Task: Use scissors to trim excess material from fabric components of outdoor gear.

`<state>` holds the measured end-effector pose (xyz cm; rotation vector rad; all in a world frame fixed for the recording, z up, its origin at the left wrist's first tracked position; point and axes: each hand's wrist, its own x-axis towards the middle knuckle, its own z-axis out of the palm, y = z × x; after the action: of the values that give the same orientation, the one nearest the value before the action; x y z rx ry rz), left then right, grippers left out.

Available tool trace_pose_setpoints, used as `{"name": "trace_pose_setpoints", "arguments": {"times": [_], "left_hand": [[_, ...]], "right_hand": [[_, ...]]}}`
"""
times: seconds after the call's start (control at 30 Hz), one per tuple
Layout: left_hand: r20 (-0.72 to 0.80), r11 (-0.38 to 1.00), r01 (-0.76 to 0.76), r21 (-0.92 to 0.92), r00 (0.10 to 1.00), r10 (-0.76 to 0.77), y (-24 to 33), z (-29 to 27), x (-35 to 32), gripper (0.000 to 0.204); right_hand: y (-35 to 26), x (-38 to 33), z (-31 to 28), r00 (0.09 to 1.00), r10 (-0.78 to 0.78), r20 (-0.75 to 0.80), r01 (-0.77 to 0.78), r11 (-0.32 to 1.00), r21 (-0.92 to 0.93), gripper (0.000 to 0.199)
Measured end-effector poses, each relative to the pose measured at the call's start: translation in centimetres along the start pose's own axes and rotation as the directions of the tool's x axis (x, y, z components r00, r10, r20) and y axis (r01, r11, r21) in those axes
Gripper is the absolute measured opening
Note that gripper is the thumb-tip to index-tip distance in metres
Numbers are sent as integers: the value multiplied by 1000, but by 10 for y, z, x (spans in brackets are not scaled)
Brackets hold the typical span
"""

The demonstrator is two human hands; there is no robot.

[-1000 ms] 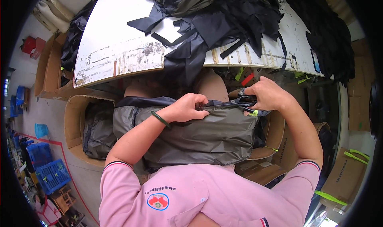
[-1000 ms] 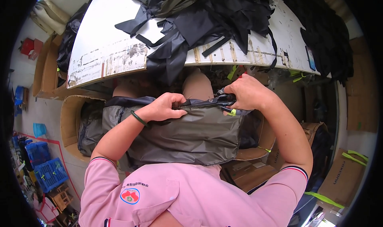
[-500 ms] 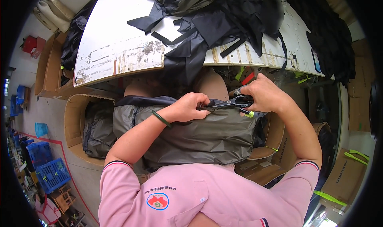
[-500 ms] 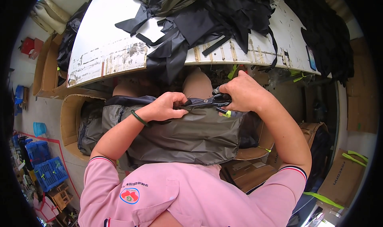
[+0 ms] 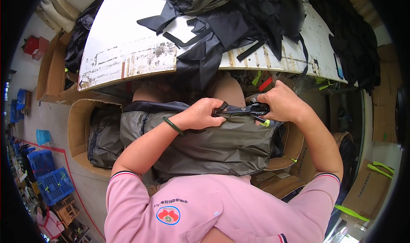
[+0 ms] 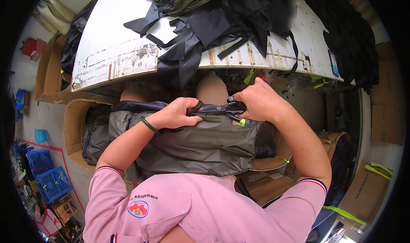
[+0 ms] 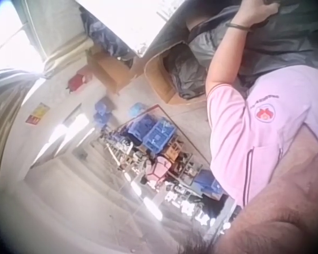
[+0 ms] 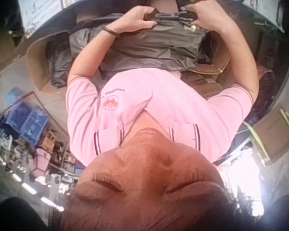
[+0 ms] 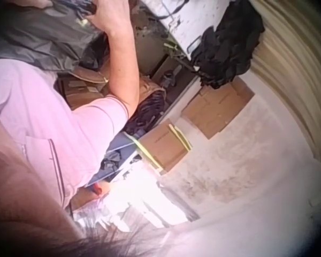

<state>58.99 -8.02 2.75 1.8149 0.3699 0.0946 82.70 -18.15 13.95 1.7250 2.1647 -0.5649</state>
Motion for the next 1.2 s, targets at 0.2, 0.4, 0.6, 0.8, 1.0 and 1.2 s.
{"name": "trace_pose_setpoints", "arguments": {"times": [0.2, 0.4, 0.6, 0.8, 1.0, 1.2], "left_hand": [[-38, 998, -28, 65, 999, 31, -6, 2, 0, 27], [-339, 884, -200, 422, 870, 359, -15, -46, -34, 15], [-702, 993, 97, -61, 704, -112, -79, -114, -129, 10], [-373, 902, 267, 340, 918, -131, -91, -121, -164, 22], [-330, 759, 346, 551, 926, -183, -101, -106, -152, 29], [-294, 696, 312, 647, 944, -150, -103, -102, -156, 24]], "right_hand": [[6, -1, 22, 999, 8, -33, -6, 998, 64, 41], [31, -10, 56, 983, 109, -149, -74, 971, 226, 37], [34, -18, 76, 966, 184, -181, -113, 932, 344, 31], [32, -17, 93, 952, 205, -226, -132, 944, 301, 29], [29, -12, 103, 939, 213, -272, -133, 949, 287, 29], [27, -11, 110, 930, 244, -277, -171, 950, 261, 33]]}}
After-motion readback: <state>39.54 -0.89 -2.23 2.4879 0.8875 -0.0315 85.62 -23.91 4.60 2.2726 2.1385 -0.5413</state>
